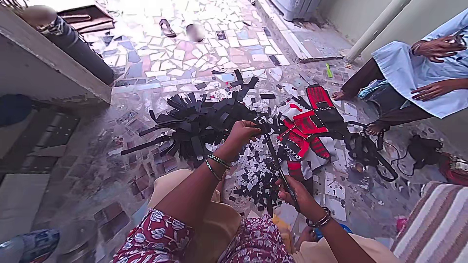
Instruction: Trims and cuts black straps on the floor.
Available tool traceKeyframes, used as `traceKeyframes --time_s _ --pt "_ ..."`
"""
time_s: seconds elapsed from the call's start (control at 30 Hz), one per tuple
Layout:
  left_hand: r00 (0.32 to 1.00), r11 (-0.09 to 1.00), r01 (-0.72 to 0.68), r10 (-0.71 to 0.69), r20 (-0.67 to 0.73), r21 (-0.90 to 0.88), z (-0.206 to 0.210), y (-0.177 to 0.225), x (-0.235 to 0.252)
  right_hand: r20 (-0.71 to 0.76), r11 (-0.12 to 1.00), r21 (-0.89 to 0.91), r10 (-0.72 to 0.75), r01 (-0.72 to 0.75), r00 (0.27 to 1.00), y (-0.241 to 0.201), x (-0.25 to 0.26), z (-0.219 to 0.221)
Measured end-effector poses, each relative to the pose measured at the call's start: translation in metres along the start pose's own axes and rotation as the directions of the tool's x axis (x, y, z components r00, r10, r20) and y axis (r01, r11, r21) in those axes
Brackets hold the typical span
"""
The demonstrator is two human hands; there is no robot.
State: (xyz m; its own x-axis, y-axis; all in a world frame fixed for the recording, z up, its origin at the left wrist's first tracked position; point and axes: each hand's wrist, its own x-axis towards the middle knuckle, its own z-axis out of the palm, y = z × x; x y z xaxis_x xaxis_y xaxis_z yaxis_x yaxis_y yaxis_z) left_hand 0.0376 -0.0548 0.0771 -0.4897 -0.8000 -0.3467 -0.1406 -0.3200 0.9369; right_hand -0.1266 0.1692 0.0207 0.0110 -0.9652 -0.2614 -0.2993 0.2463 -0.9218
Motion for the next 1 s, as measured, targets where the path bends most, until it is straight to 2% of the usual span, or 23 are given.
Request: traceKeyframes --time_s 0.13,0.37,0.67,1.0 --pt "0.998 0.998 0.033 -0.037 0.059 0.062 0.009 -0.011 -0.006 -0.011 0.999 0.030 -0.013 0.013 1.000 -0.001 -0.001 0.000" --pt "0.989 0.990 0.142 -0.142 0.048 0.003 0.021 -0.008 -0.007 -0.031 0.996 0.084 -0.023 0.025 0.999 0.001 0.001 0.003" --pt "0.987 0.987 0.156 -0.154 0.047 -0.031 0.025 -0.009 -0.007 -0.051 0.978 0.207 -0.024 0.034 0.998 0.001 0.001 0.008" --pt "0.987 0.986 0.156 -0.153 0.053 -0.055 0.022 -0.009 -0.005 -0.074 0.964 0.265 -0.013 0.032 0.997 -0.003 0.001 0.008"
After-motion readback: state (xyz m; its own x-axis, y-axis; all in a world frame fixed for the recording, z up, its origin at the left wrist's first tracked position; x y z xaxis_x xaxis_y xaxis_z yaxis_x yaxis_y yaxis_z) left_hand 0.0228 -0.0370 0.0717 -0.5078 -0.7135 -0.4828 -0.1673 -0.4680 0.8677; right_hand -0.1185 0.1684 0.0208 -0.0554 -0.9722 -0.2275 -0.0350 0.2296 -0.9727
